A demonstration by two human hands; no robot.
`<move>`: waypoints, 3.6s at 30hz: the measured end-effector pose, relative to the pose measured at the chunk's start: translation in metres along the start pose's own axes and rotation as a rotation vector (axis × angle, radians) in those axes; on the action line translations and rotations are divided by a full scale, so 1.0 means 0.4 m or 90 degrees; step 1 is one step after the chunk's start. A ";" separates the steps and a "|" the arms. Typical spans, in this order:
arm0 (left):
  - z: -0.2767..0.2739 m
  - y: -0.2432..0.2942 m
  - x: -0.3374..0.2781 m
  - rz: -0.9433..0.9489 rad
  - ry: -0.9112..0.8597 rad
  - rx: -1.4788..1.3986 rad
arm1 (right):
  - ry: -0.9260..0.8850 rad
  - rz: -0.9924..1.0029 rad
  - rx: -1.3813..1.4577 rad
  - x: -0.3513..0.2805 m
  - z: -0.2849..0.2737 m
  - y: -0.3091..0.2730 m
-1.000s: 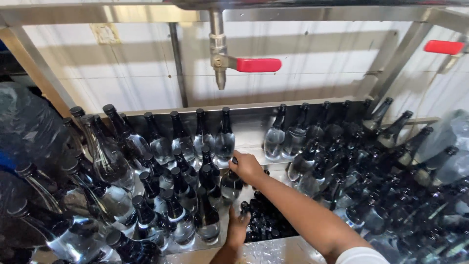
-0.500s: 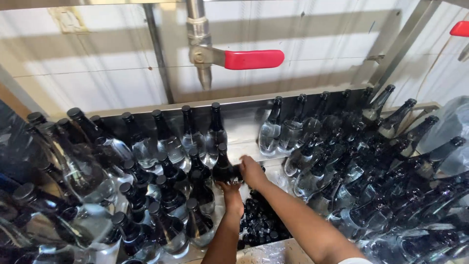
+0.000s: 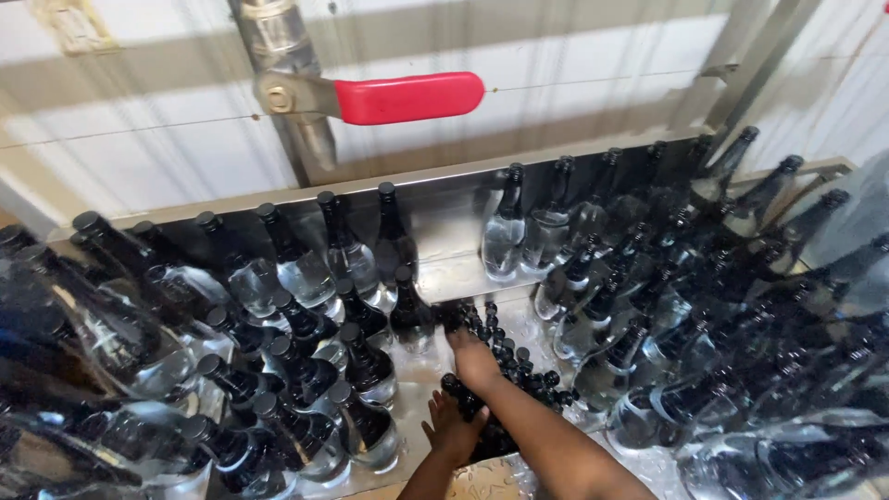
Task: Manually placing caps onto glass bottles and arranging them into a metal storage rack.
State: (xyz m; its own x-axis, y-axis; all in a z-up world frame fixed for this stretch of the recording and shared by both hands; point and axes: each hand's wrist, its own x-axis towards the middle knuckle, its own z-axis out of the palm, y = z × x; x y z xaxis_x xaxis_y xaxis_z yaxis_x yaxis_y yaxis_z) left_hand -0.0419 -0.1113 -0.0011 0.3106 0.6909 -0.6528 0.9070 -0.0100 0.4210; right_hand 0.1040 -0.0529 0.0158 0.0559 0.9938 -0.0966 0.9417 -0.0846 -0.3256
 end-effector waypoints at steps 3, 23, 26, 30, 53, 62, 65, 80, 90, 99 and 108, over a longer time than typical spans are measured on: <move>0.051 0.003 0.119 0.046 0.020 -0.035 | 0.293 0.045 0.198 -0.143 -0.089 -0.020; 0.086 0.247 0.007 0.304 0.298 -0.245 | 0.075 0.308 -0.056 -0.770 -0.858 0.098; 0.025 0.243 -0.147 0.177 0.151 -0.301 | 0.109 0.291 -0.101 -0.752 -0.818 0.118; -0.014 0.182 -0.266 0.170 0.180 -0.358 | 0.136 0.221 -0.108 -0.802 -0.747 0.107; -0.126 -0.218 -0.519 -0.025 0.004 -1.082 | 0.223 0.098 0.234 -0.826 -0.552 -0.051; -0.198 -0.199 -0.589 -0.191 -0.145 -0.983 | 0.511 -0.562 -0.026 -0.772 -0.563 0.026; -0.124 -0.294 -0.399 0.260 0.141 -0.954 | 0.222 0.024 0.340 -0.776 -0.512 0.044; -0.037 -0.334 -0.313 0.563 0.772 0.042 | 0.041 0.065 0.367 -0.484 -0.841 -0.242; -0.063 -0.170 -0.247 0.256 0.194 -0.220 | -0.008 0.006 0.166 -0.130 -0.568 -0.404; -0.043 -0.127 0.068 0.038 0.012 0.183 | 0.019 -0.007 0.389 -0.145 -0.553 -0.293; -0.112 0.007 -0.076 0.472 0.364 -0.559 | -0.197 0.260 0.524 -0.348 -0.471 -0.173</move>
State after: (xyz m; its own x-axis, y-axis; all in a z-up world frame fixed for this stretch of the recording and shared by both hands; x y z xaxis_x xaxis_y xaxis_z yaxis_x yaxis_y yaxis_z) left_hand -0.0615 -0.0999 0.0482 0.2942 0.9378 0.1844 0.0123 -0.1966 0.9804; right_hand 0.0936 -0.1717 0.2288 0.1272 0.8233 -0.5531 0.3354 -0.5605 -0.7572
